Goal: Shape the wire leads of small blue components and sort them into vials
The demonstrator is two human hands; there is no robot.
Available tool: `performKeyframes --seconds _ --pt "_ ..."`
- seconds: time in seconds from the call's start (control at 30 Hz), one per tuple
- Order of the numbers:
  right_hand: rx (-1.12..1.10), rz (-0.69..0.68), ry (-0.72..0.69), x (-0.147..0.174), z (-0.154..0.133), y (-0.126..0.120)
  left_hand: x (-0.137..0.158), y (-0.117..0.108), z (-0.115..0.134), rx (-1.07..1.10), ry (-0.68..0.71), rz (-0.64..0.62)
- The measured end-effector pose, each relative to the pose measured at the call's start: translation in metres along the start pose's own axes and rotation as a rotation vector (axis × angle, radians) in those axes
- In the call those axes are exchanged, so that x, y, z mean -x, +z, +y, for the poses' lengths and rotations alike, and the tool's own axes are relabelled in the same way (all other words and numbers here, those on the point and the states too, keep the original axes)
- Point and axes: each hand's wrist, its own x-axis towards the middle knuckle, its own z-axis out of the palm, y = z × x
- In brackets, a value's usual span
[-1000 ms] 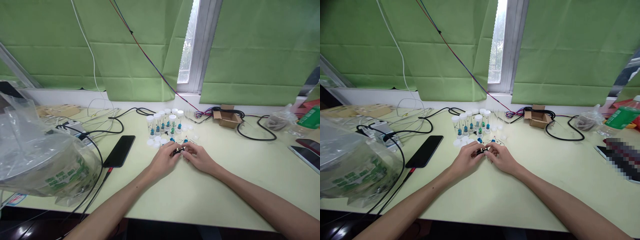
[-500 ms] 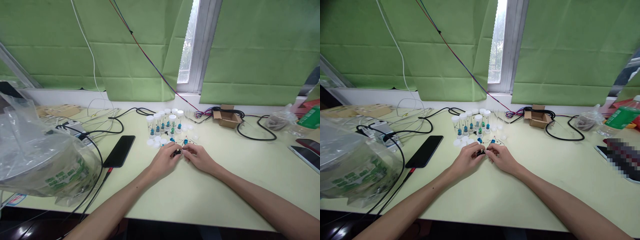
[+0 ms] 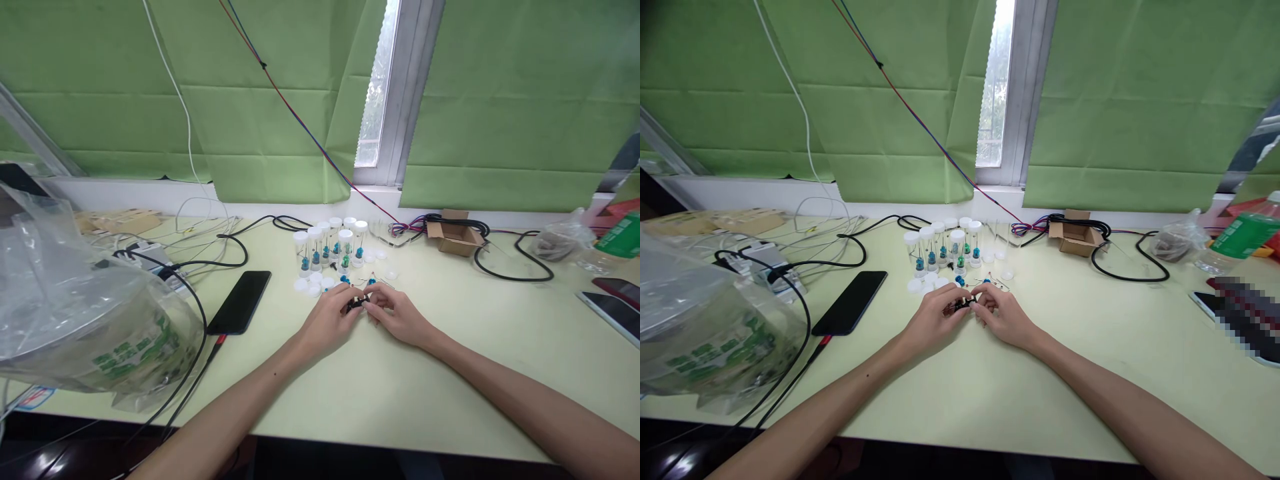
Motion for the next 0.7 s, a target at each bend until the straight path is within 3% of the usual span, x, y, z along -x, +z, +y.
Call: performKeyframes --seconds 0.7 --pt "0.044 0.016 0.046 -0.0005 -0.0007 0.0008 0.0 -0.0006 0.0029 -0.004 0.003 -0.001"
